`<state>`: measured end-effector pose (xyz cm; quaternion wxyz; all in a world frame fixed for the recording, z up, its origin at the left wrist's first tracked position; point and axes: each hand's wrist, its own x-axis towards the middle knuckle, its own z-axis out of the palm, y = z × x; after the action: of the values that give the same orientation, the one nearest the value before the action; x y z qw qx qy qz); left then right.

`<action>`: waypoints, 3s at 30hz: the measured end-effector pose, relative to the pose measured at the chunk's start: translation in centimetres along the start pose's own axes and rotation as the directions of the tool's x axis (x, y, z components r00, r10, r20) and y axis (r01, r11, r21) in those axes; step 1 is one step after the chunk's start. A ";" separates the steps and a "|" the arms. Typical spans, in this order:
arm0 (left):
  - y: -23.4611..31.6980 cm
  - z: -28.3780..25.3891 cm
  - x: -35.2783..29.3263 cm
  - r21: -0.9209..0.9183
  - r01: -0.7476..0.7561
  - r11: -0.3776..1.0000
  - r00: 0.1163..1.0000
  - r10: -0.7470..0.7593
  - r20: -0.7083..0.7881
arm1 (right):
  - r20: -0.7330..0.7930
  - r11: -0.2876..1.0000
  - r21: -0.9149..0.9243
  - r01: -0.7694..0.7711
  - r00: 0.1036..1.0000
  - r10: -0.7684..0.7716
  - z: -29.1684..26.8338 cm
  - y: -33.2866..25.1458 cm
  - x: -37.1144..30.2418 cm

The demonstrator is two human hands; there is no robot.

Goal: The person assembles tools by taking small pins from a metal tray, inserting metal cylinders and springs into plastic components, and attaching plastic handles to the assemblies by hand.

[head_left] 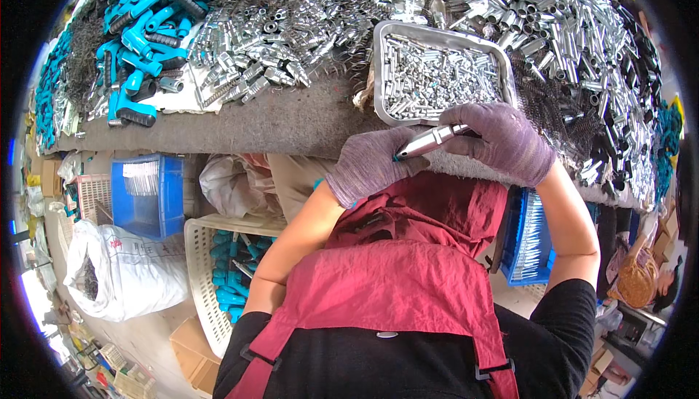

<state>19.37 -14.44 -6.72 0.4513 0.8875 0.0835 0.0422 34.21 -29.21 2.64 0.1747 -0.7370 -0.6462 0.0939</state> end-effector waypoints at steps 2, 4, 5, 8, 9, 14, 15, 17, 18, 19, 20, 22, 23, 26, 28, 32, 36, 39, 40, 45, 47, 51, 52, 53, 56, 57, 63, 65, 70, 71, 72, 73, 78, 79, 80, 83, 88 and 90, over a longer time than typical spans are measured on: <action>0.1 -0.1 -0.1 -0.013 -0.028 1.000 0.999 0.027 -0.025 | 0.129 0.990 -0.101 -0.103 0.985 0.115 -0.2 -0.2 0.1; -0.3 0.0 -0.1 -0.035 -0.033 0.999 0.999 0.032 -0.036 | -0.008 0.990 0.106 -0.090 0.996 0.092 0.0 -0.3 0.3; -0.5 0.1 -0.2 -0.057 -0.036 0.998 0.998 0.034 -0.047 | -0.009 0.991 0.105 -0.089 0.996 0.090 0.2 -0.2 0.3; -0.4 0.0 -0.4 -0.064 -0.109 0.992 0.993 0.106 -0.052 | 0.035 0.981 0.176 -0.084 0.996 0.079 1.3 -0.1 -0.3; -0.1 0.1 -0.5 -0.063 -0.111 0.992 0.993 0.108 -0.052 | 0.049 0.972 0.199 -0.127 0.992 0.119 1.7 -0.3 -0.5; -0.8 4.7 -4.0 -0.594 -0.045 0.803 0.876 -0.254 -0.411 | 0.126 0.782 0.573 -0.245 0.969 0.212 3.2 -3.3 -1.6; 0.3 1.7 -5.2 -0.714 0.279 0.642 0.919 -0.394 0.005 | 0.041 0.735 0.666 -0.132 0.989 0.140 3.7 -3.4 -2.4; -0.7 3.1 -7.7 -0.983 0.130 0.131 0.904 -0.423 0.063 | 0.073 0.847 0.529 -0.051 0.997 0.014 5.3 -3.7 -4.4; -1.9 4.1 -8.8 -0.903 -0.110 -0.414 0.896 -0.435 0.091 | 0.123 0.928 0.366 0.074 0.984 -0.127 6.1 -3.6 -5.1; -3.4 4.9 -9.3 -0.809 -0.081 -0.583 0.913 -0.369 0.175 | 0.396 0.916 0.390 -0.097 0.915 -0.072 6.1 -3.4 -6.1; -4.2 5.9 -9.9 -0.806 -0.102 -0.583 0.760 -0.568 0.315 | 0.419 0.901 0.420 -0.114 0.904 -0.081 6.8 -2.7 -7.1; -7.6 9.2 -9.4 -0.773 -0.033 -0.633 0.689 -0.575 0.441 | 0.688 0.517 0.623 -0.587 0.726 -0.006 8.2 -1.1 -9.1; -9.2 10.9 -8.1 -0.787 0.045 -0.616 0.649 -0.581 0.491 | 0.592 0.399 0.733 -0.551 0.806 0.026 10.0 -0.5 -10.4; -13.3 16.3 -5.7 -0.705 0.327 -0.630 0.496 -0.520 0.695 | 0.255 0.703 0.548 -0.454 0.891 0.376 15.5 -0.4 -12.4; -13.2 19.3 -5.3 -0.630 0.453 -0.630 0.447 -0.451 0.773 | 0.368 0.674 0.350 -0.651 0.757 0.540 16.6 -0.8 -11.9; -13.4 21.6 -5.5 -0.568 0.617 -0.545 0.574 -0.183 0.798 | 0.383 0.668 0.064 -0.741 0.637 0.669 19.8 0.5 -13.1; -13.9 21.3 -5.4 -0.531 0.627 -0.570 0.451 -0.291 0.844 | 0.366 0.654 0.049 -0.755 0.623 0.691 21.2 1.5 -13.5; -13.8 21.4 -5.1 -0.558 0.626 -0.545 0.500 -0.269 0.823 | 0.322 0.694 0.048 -0.718 0.669 0.670 22.2 1.9 -13.4; -13.5 21.3 -5.0 -0.555 0.625 -0.549 0.498 -0.268 0.825 | 0.340 0.687 0.034 -0.726 0.655 0.675 22.3 2.0 -13.3; -13.5 21.5 -4.5 -0.607 0.626 -0.489 0.567 -0.249 0.785 | 0.354 0.701 -0.015 -0.713 0.652 0.671 22.9 2.3 -12.4; -13.0 21.1 -4.3 -0.617 0.649 -0.446 0.541 -0.300 0.786 | 0.318 0.723 -0.031 -0.690 0.679 0.662 23.4 2.4 -12.7; -13.6 21.4 -4.7 -0.589 0.600 -0.541 0.586 -0.204 0.784 | 0.293 0.724 -0.039 -0.689 0.685 0.667 23.5 2.5 -12.4; -13.7 21.5 -4.7 -0.590 0.600 -0.540 0.587 -0.204 0.783 | 0.322 0.705 -0.033 -0.709 0.660 0.679 23.4 2.6 -12.2; -13.8 21.6 -4.7 -0.585 0.598 -0.548 0.573 -0.218 0.790 | 0.350 0.684 -0.027 -0.729 0.634 0.689 23.4 2.7 -12.0; -14.5 22.4 -4.7 -0.581 0.592 -0.558 0.566 -0.224 0.793 | 0.317 0.689 0.000 -0.725 0.654 0.687 23.4 3.0 -12.1; -14.6 22.6 -4.6 -0.580 0.585 -0.567 0.571 -0.220 0.791 | 0.316 0.690 0.001 -0.724 0.655 0.687 23.3 3.1 -12.0; -14.1 21.7 -4.5 -0.564 0.575 -0.593 0.583 -0.186 0.791 | 0.332 0.684 -0.022 -0.729 0.640 0.693 23.4 3.4 -11.8; -13.3 21.1 -4.3 -0.591 0.564 -0.577 0.580 -0.233 0.780 | 0.349 0.648 -0.062 -0.759 0.592 0.726 23.4 3.4 -11.8; -13.1 20.8 -4.2 -0.653 0.527 -0.544 0.621 -0.278 0.733 | 0.348 0.660 -0.061 -0.749 0.604 0.717 22.8 3.4 -10.9; -13.0 20.6 -4.1 -0.628 0.550 -0.550 0.601 -0.262 0.755 | 0.328 0.671 -0.064 -0.739 0.619 0.714 22.8 3.4 -10.8; -12.9 20.4 -4.1 -0.604 0.571 -0.557 0.580 -0.247 0.776 | 0.329 0.670 -0.063 -0.740 0.618 0.714 22.9 3.7 -10.9; -13.1 20.6 -4.1 -0.602 0.572 -0.558 0.578 -0.247 0.778 | 0.310 0.696 -0.072 -0.715 0.647 0.697 23.2 4.1 -11.1; -13.7 21.3 -4.2 -0.623 0.561 -0.545 0.595 -0.258 0.761 | 0.337 0.657 -0.100 -0.748 0.595 0.729 22.8 4.2 -10.5; -13.7 21.4 -4.1 -0.622 0.562 -0.546 0.594 -0.257 0.762 | 0.325 0.676 -0.096 -0.730 0.619 0.715 22.9 4.2 -10.4; -13.7 21.4 -4.1 -0.626 0.560 -0.543 0.606 -0.248 0.756 | 0.312 0.696 -0.092 -0.712 0.643 0.699 23.0 4.3 -10.4; -13.5 21.4 -3.7 -0.629 0.569 -0.531 0.606 -0.246 0.756 | 0.231 0.745 -0.170 -0.645 0.709 0.667 23.9 4.7 -10.3; -13.3 20.7 -4.0 -0.686 0.552 -0.475 0.651 -0.269 0.710 | 0.221 0.782 -0.087 -0.617 0.754 0.619 23.0 4.8 -10.6; -13.4 20.3 -3.9 -0.625 0.579 -0.524 0.625 -0.206 0.753 | 0.257 0.767 -0.069 -0.638 0.731 0.632 22.7 4.7 -10.6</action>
<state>17.09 -23.58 -29.50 0.9222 0.0435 0.3209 -0.2113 28.73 -37.09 -20.98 0.0528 -0.8916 -0.3718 0.2530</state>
